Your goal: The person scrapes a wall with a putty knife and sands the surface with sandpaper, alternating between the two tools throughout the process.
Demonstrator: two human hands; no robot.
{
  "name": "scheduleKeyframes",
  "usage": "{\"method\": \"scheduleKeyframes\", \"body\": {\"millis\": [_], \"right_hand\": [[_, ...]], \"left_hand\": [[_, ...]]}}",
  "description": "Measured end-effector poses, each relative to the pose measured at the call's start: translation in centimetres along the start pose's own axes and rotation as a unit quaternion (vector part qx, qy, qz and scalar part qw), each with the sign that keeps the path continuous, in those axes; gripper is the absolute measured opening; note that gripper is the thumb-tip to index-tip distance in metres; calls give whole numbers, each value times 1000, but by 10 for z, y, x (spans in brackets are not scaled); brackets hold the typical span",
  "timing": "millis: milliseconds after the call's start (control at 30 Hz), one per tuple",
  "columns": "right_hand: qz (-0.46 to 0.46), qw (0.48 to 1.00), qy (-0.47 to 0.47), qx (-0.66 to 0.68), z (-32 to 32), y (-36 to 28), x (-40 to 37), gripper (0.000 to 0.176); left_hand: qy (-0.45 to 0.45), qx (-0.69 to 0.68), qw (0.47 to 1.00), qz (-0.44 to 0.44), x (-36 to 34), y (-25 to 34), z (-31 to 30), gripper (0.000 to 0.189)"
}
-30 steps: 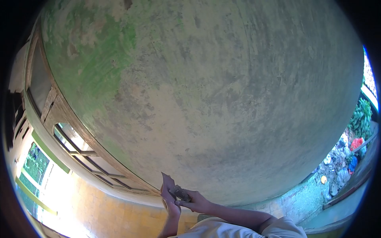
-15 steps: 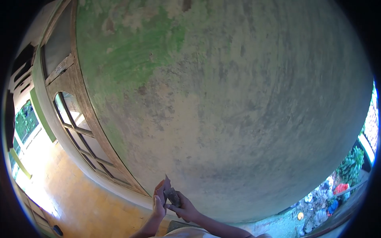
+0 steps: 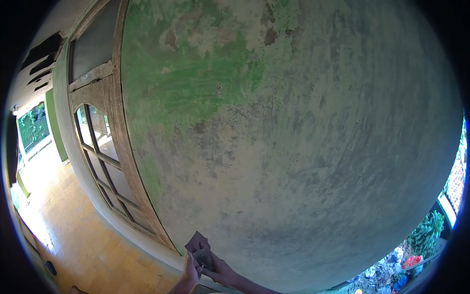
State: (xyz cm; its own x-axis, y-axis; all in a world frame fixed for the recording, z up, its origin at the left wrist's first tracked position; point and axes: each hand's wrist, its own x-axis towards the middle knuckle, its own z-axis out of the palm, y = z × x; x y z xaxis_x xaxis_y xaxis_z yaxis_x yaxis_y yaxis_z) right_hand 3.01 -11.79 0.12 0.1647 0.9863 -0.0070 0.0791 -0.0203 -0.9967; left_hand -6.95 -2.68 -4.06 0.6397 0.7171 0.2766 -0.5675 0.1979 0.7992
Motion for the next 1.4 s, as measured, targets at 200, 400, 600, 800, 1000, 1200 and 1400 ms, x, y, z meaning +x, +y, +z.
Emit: {"method": "scheduleKeyframes", "body": {"millis": [200, 400, 600, 800, 1000, 1200, 1400], "right_hand": [[45, 987, -152, 22, -5, -22, 5, 93], [55, 975, -159, 144, 2, -1, 10, 72], [63, 966, -169, 184, 0, -10, 7, 68], [35, 981, -122, 149, -12, -20, 12, 68], [21, 989, -75, 127, -15, -46, 11, 65], [-79, 994, -33, 62, -46, -94, 3, 55], [-231, 942, 135, -200, -100, -231, -23, 23]], "left_hand": [[6, -37, 999, -14, 3, 19, -6, 64], [5, -64, 998, -18, 9, 24, -6, 64], [-10, -86, 995, -57, 19, 32, -3, 69], [-49, -91, 992, -69, 38, 40, 0, 77], [-103, -100, 987, -75, 51, 48, 0, 78], [-77, -44, 996, 21, 88, 103, 14, 68], [-95, 197, 922, 319, 147, 191, 39, 59]]}}
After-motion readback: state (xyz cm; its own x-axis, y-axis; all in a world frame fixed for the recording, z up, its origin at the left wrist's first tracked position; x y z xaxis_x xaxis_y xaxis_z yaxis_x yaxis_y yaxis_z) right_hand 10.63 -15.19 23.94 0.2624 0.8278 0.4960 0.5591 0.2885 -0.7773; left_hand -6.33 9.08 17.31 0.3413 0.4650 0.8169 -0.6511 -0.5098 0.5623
